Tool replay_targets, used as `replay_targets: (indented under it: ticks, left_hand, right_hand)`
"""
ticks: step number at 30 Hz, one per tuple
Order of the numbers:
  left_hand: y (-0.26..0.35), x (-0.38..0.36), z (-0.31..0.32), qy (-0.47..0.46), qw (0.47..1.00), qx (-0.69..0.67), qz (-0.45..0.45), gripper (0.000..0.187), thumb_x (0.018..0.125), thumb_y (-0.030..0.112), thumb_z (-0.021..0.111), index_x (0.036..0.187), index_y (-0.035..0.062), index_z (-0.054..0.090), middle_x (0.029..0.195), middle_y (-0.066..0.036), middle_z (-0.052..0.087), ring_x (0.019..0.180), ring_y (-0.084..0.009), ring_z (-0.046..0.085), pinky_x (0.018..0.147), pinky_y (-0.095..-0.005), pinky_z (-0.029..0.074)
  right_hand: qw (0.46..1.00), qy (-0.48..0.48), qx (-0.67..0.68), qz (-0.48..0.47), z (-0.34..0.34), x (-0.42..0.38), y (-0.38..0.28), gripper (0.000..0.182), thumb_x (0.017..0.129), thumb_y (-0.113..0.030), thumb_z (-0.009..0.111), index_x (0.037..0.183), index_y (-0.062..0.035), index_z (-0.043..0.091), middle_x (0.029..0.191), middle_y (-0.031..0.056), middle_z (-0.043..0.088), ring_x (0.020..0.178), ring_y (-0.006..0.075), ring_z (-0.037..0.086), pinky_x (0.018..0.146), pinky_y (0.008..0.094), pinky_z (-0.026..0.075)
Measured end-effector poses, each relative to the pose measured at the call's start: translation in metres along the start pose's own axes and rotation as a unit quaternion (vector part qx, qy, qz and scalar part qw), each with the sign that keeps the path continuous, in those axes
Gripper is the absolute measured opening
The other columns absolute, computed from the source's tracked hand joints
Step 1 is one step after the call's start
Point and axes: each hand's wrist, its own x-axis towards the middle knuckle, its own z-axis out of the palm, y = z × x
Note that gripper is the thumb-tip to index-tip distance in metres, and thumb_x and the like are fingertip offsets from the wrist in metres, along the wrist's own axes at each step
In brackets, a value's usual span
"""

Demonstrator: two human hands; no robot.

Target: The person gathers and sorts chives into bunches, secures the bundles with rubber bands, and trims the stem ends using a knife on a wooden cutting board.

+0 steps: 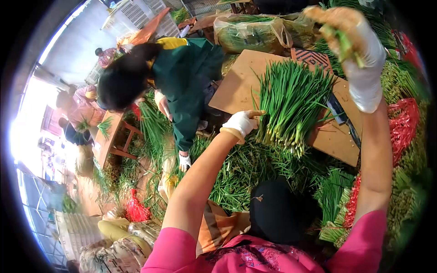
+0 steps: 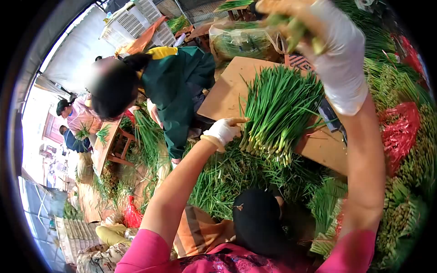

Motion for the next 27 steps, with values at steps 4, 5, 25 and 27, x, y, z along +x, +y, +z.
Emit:
replay_targets:
  ticks: [4, 5, 25, 27]
  left_hand:
    - [-0.001, 0.059, -0.005, 0.024, 0.979, 0.149, 0.140, 0.035, 0.088, 0.011, 0.054, 0.121, 0.0223, 0.060, 0.083, 0.000, 0.062, 0.073, -0.0122, 0.055, 0.073, -0.0257, 0.048]
    - [-0.006, 0.079, -0.004, 0.018, 0.979, 0.135, 0.152, 0.035, 0.088, 0.011, 0.055, 0.121, 0.0214, 0.060, 0.083, 0.001, 0.062, 0.072, -0.0123, 0.055, 0.072, -0.0257, 0.048]
    - [-0.013, 0.081, -0.026, 0.100, 0.994, -0.020, 0.038, 0.025, 0.083, 0.023, 0.060, 0.097, 0.0032, 0.065, 0.085, -0.007, 0.068, 0.076, -0.0147, 0.061, 0.068, -0.0275, 0.048]
    - [-0.005, 0.069, -0.014, 0.116, 0.968, -0.219, 0.038, 0.024, 0.087, 0.023, 0.059, 0.095, 0.0014, 0.064, 0.082, -0.003, 0.066, 0.074, -0.0110, 0.058, 0.063, -0.0238, 0.047]
  right_hand:
    - [0.908, -0.277, -0.307, -0.076, 0.043, -0.050, -0.011, 0.021, 0.076, -0.017, 0.058, 0.096, -0.0155, 0.066, 0.080, 0.0042, 0.062, 0.069, 0.0205, 0.062, 0.058, 0.0330, 0.049]
    - [0.898, -0.349, -0.262, -0.056, 0.057, -0.072, -0.009, 0.017, 0.076, -0.017, 0.056, 0.090, -0.0144, 0.065, 0.077, 0.0045, 0.059, 0.068, 0.0216, 0.061, 0.057, 0.0329, 0.049]
    - [0.853, -0.505, -0.087, 0.097, 0.104, -0.187, 0.000, 0.014, 0.077, -0.014, 0.054, 0.089, -0.0083, 0.060, 0.078, 0.0062, 0.056, 0.071, 0.0216, 0.062, 0.060, 0.0333, 0.050]
    - [0.865, -0.480, -0.093, 0.111, 0.100, -0.183, -0.005, 0.028, 0.079, -0.011, 0.052, 0.105, -0.0061, 0.058, 0.086, 0.0074, 0.056, 0.075, 0.0209, 0.061, 0.062, 0.0323, 0.050]
